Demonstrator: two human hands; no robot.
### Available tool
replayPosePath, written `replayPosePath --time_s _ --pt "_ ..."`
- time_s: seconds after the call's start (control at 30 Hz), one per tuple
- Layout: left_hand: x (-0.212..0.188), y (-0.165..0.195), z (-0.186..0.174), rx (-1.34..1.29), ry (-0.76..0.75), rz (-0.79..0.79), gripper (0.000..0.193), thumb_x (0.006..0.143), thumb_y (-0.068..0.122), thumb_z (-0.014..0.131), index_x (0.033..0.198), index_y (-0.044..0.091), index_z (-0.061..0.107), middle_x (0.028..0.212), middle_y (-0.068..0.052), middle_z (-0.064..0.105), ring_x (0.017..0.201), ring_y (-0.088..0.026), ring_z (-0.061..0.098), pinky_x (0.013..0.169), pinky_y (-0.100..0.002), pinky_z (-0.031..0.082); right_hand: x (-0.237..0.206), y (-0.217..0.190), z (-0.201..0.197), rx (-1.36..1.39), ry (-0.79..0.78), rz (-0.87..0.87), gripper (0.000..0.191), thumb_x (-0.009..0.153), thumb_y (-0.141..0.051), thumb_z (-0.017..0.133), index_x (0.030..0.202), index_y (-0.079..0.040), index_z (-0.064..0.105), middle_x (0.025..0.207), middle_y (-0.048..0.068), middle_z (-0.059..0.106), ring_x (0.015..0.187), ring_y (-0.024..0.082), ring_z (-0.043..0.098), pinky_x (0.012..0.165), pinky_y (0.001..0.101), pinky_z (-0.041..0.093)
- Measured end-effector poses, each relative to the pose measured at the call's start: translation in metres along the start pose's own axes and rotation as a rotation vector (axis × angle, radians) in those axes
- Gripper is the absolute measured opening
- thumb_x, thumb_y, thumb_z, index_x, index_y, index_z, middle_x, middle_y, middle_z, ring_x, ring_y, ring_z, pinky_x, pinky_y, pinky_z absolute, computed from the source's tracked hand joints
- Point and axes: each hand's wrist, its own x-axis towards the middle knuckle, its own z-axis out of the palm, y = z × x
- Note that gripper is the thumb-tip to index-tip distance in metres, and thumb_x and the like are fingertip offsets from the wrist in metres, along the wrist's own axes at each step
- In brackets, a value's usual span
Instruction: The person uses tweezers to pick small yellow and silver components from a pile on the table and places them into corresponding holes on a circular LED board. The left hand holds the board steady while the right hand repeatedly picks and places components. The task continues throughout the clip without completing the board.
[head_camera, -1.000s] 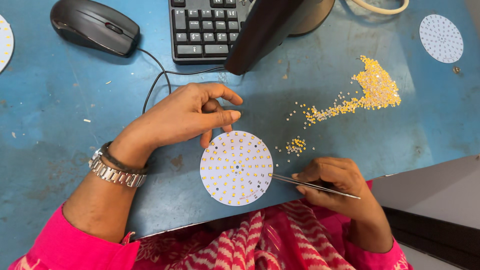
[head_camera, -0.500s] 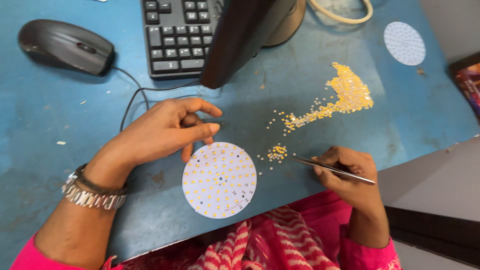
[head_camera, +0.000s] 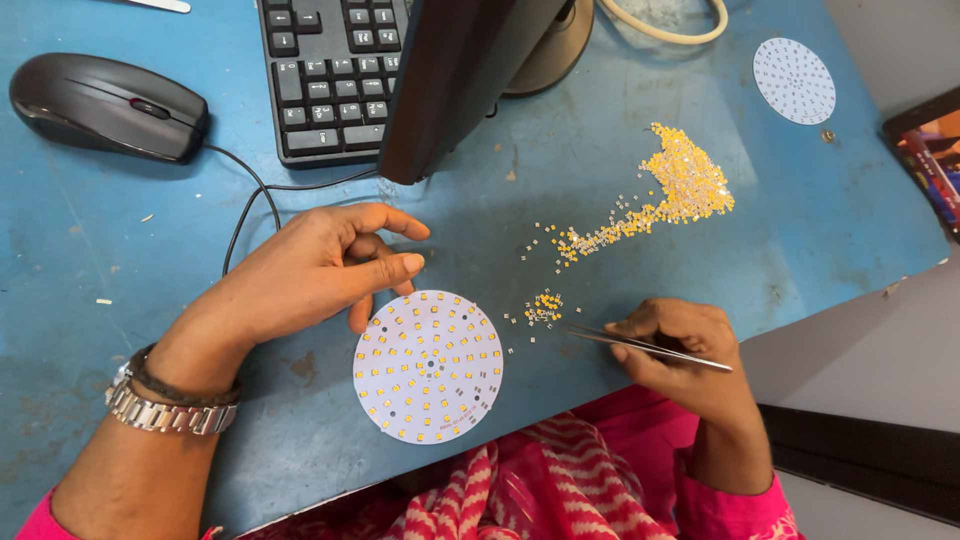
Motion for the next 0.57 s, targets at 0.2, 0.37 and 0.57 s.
replayPosePath --time_s 0.2,0.37,0.57 --pt "0.000 0.000 0.000 -0.009 -0.002 0.014 0.048 0.085 0.030 0.069 0.127 0.008 0.069 0.074 -0.007 0.079 0.045 -0.009 0.061 0.066 -0.027 0.052 0.000 0.003 0.001 -0.025 0.015 0.030 0.015 0.075 0.002 0.080 0.083 0.003 0.068 0.080 0.010 0.074 0.067 0.013 0.068 0.057 0.0241 0.049" --pt "-0.004 0.001 -0.001 -0.006 0.002 0.027 0.048 0.084 0.029 0.067 0.128 0.008 0.067 0.079 -0.006 0.081 0.044 -0.010 0.061 0.056 -0.028 0.048 -0.003 -0.004 0.007 -0.006 0.024 0.024 0.013 0.082 0.000 0.080 0.084 0.000 0.067 0.079 0.007 0.072 0.071 0.014 0.071 0.062 0.0261 0.053" --pt "-0.006 0.000 -0.002 0.037 0.000 0.081 0.044 0.087 0.032 0.067 0.123 0.006 0.067 0.078 -0.008 0.080 0.046 -0.010 0.063 0.054 -0.027 0.047 -0.005 -0.023 0.038 -0.002 -0.159 -0.103 0.013 0.077 -0.009 0.081 0.079 -0.005 0.069 0.077 0.007 0.076 0.063 0.016 0.072 0.057 0.0260 0.052"
